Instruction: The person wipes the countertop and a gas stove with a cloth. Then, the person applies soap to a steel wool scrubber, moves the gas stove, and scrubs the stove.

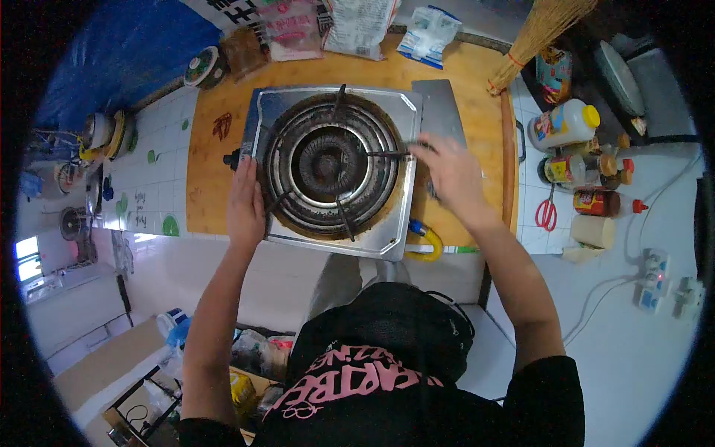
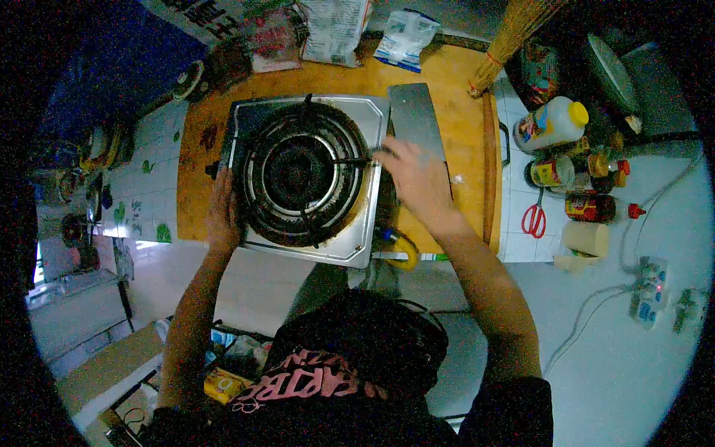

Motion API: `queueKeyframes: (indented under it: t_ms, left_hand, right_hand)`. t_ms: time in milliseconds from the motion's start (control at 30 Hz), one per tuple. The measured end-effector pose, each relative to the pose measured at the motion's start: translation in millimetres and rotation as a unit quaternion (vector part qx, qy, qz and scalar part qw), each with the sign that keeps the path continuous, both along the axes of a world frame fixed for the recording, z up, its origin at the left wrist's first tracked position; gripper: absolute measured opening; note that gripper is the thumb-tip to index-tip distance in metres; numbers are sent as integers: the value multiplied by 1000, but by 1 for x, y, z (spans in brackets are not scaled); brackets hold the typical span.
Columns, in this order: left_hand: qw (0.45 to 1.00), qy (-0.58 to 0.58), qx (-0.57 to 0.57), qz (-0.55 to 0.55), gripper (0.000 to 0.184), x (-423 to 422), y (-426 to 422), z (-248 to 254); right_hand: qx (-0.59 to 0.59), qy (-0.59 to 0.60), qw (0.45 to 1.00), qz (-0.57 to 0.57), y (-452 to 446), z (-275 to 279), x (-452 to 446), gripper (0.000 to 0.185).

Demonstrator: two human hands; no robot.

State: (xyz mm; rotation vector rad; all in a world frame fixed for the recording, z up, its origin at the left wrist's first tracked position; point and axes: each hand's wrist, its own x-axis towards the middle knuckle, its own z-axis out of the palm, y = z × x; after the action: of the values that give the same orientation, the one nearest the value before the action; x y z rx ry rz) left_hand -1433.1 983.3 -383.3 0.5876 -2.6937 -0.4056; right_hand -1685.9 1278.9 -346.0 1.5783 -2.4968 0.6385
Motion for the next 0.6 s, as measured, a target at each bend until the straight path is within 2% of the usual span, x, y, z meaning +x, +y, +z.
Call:
queueKeyframes:
  t_ms: [167, 233, 333, 533, 600]
  left_hand:
    - [1000, -8, 1, 2, 43, -4, 2, 7]
    - [1000, -10, 1, 6, 42, -4, 1, 5]
    - [1000, -2, -11, -2, 42, -2, 2, 4]
    - [1000, 8, 10, -3, 43, -2, 3, 5]
    - [1000, -11, 5, 7, 43, -2, 2, 5]
  right_hand:
    - [-5, 10, 1000, 18, 5, -5, 19, 30]
    - [-12, -27, 997, 64, 17, -1, 36, 29]
    - [31, 1, 998, 52, 13, 2, 22, 30]
    - [-19, 31, 999, 25, 8, -8, 21, 29]
    - [-10, -4, 995, 100, 23, -9, 35, 28]
